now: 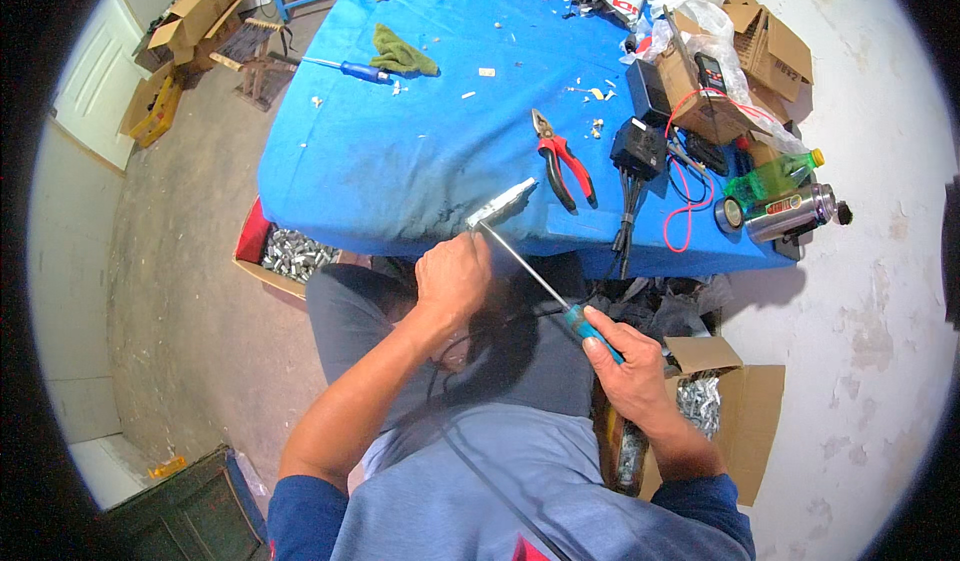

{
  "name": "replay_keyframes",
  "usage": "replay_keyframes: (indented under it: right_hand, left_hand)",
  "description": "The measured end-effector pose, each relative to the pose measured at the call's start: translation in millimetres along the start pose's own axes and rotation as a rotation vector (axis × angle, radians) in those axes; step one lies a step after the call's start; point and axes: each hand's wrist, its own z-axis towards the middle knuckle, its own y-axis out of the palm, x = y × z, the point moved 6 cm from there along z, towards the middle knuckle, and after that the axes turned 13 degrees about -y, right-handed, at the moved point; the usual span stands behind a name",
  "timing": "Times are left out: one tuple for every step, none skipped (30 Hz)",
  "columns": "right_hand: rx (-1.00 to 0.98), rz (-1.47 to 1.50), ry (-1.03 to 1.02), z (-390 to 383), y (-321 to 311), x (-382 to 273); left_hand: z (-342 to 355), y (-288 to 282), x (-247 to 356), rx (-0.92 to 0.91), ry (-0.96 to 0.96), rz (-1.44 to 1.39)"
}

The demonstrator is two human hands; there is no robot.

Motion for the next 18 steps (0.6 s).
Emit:
replay_keyframes:
  right_hand:
    - [-0.021, 0.051, 0.038, -3, 3, 8]
    - [-0.042, 0.101, 0.077, -6, 5, 14]
    - [-0.035, 0.277, 0.158, -7, 7, 18]
    - [-0.028, 0.453, 0.239, -9, 11, 21]
    - [-0.018, 0.627, 0.319, -9, 14, 24]
    - [-0.006, 0.744, 0.376, -8, 16, 23]
    - [0.006, 0.861, 0.432, -6, 16, 20]
    - [0.016, 0.979, 0.489, -4, 17, 18]
    - [-0.064, 1.03, 0.522, -4, 18, 16]
    - [-0.11, 0.851, 0.473, -3, 16, 21]
    - [-0.153, 0.674, 0.423, -4, 15, 26]
    - [-0.194, 0.496, 0.372, -4, 15, 30]
    - [-0.206, 0.339, 0.312, -3, 13, 30]
    - [-0.162, 0.24, 0.16, 2, 11, 26]
    - [-0.117, 0.141, 0.008, 6, 11, 23]
    - [-0.073, 0.041, -0.142, 9, 10, 16]
    - [-0.086, -0.021, -0.151, 11, 10, 14]
    - [-0.099, -0.083, -0.161, 13, 9, 10]
  left_hand:
    - [0, 1, 0, 0.003, -0.004, 0.001]
    - [0, 2, 1, 0.005, -0.006, 0.001]
    - [0, 3, 1, 0.007, -0.008, 0.001]
    - [-1, 3, 1, 0.01, -0.01, 0.004]
    - [-1, 3, 2, 0.014, -0.01, 0.005]
    - [-1, 3, 2, 0.018, -0.011, 0.006]
    - [-2, 3, 2, 0.018, -0.003, 0.001]
    - [-3, 4, 2, 0.018, 0.003, -0.003]
    - [-4, 4, 1, 0.018, 0.008, -0.007]
    - [-5, 5, 0, 0.019, 0.004, -0.011]
    - [-6, 5, 0, 0.019, 0.002, -0.014]
    - [-6, 6, 0, 0.018, -0.002, -0.018]
    - [-6, 6, 0, 0.025, 0.008, -0.015]
    - [-5, 5, 0, 0.033, 0.017, -0.012]
    - [-4, 5, 0, 0.04, 0.026, -0.01]
    - [-3, 6, -1, 0.033, 0.016, 0.0]
    - [-1, 7, -1, 0.026, 0.007, 0.008]
    - [1, 8, -2, 0.019, -0.002, 0.017]
